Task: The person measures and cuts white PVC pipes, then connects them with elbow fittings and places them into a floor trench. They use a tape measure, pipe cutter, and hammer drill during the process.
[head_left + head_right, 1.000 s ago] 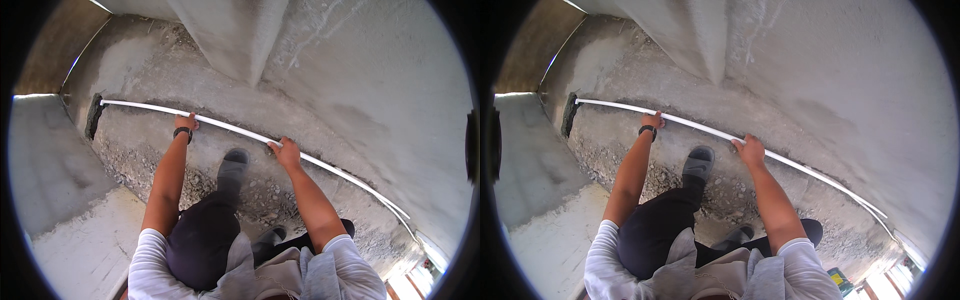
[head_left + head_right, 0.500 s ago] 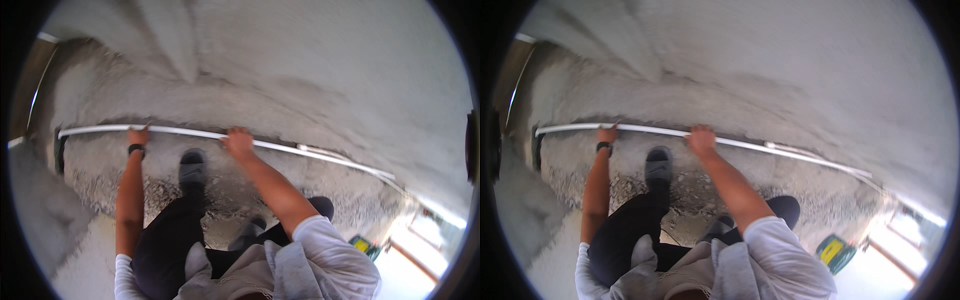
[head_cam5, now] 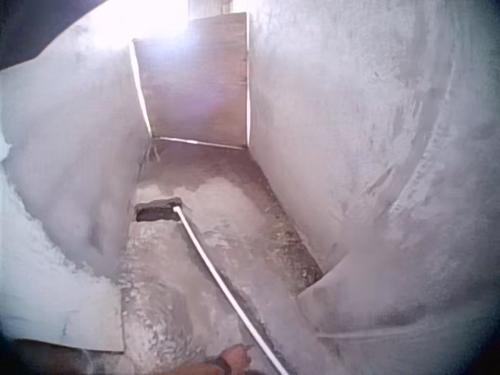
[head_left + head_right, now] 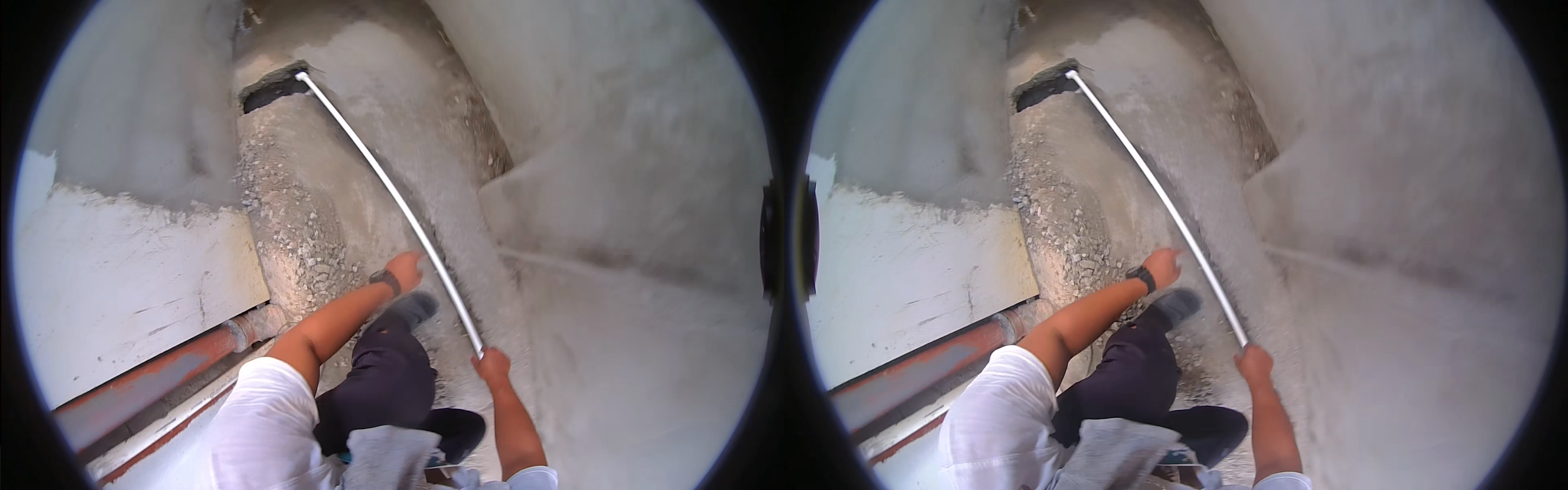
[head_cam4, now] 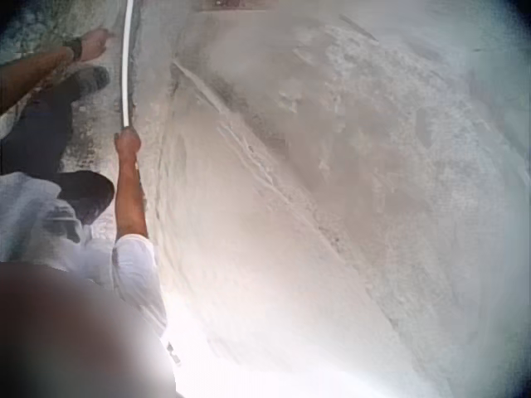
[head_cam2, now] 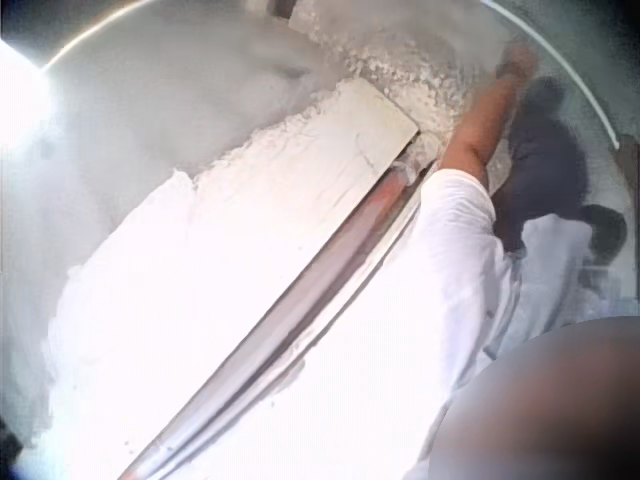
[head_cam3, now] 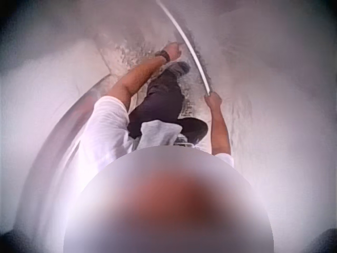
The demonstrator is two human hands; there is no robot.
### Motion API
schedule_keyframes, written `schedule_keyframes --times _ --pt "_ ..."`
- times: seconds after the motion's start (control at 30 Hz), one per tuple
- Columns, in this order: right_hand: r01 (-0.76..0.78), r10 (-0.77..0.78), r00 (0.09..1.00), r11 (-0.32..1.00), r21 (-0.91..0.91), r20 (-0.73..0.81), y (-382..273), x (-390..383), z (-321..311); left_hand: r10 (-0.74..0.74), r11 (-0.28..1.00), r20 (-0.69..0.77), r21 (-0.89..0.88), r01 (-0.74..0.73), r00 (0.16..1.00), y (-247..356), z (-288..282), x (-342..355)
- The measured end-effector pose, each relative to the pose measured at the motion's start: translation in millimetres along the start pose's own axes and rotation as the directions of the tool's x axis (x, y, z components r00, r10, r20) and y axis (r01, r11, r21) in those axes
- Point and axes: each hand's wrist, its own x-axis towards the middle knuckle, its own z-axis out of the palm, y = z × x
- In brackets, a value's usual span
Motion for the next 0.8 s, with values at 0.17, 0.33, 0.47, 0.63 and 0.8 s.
schedule_keyframes --times 0.17,0.33,0.47,0.63,0.8 --pt "-0.147 0.185 0.938 0.978 -0.146 0.293 -49.8 -107.7 -138.0 -0.213 0.977 -0.139 -0.059 0.206 0.967 31.6 -147.8 -103.0" --pt "-0.053 0.065 0.976 0.997 -0.060 0.210 -159.0 -164.1 -297.7 -0.520 0.848 -0.276 -0.277 0.451 0.808 67.1 -367.9 -193.3" --pt "0.266 -0.265 0.960 0.964 0.003 -0.087 -265.6 -180.8 -447.0 -0.427 0.904 -0.549 -0.229 0.362 0.719 112.1 -559.3 -278.2" --pt "0.236 -0.156 0.956 0.912 0.337 -0.248 -373.0 -166.9 -640.9 -0.419 0.896 -0.828 -0.312 0.315 0.373 213.7 -812.8 -345.3" --pt "-0.053 0.103 0.994 0.675 0.736 -0.024 -442.8 -108.0 -801.0 -0.318 0.916 -0.948 -0.309 0.255 -0.010 308.9 -1040.1 -361.5"
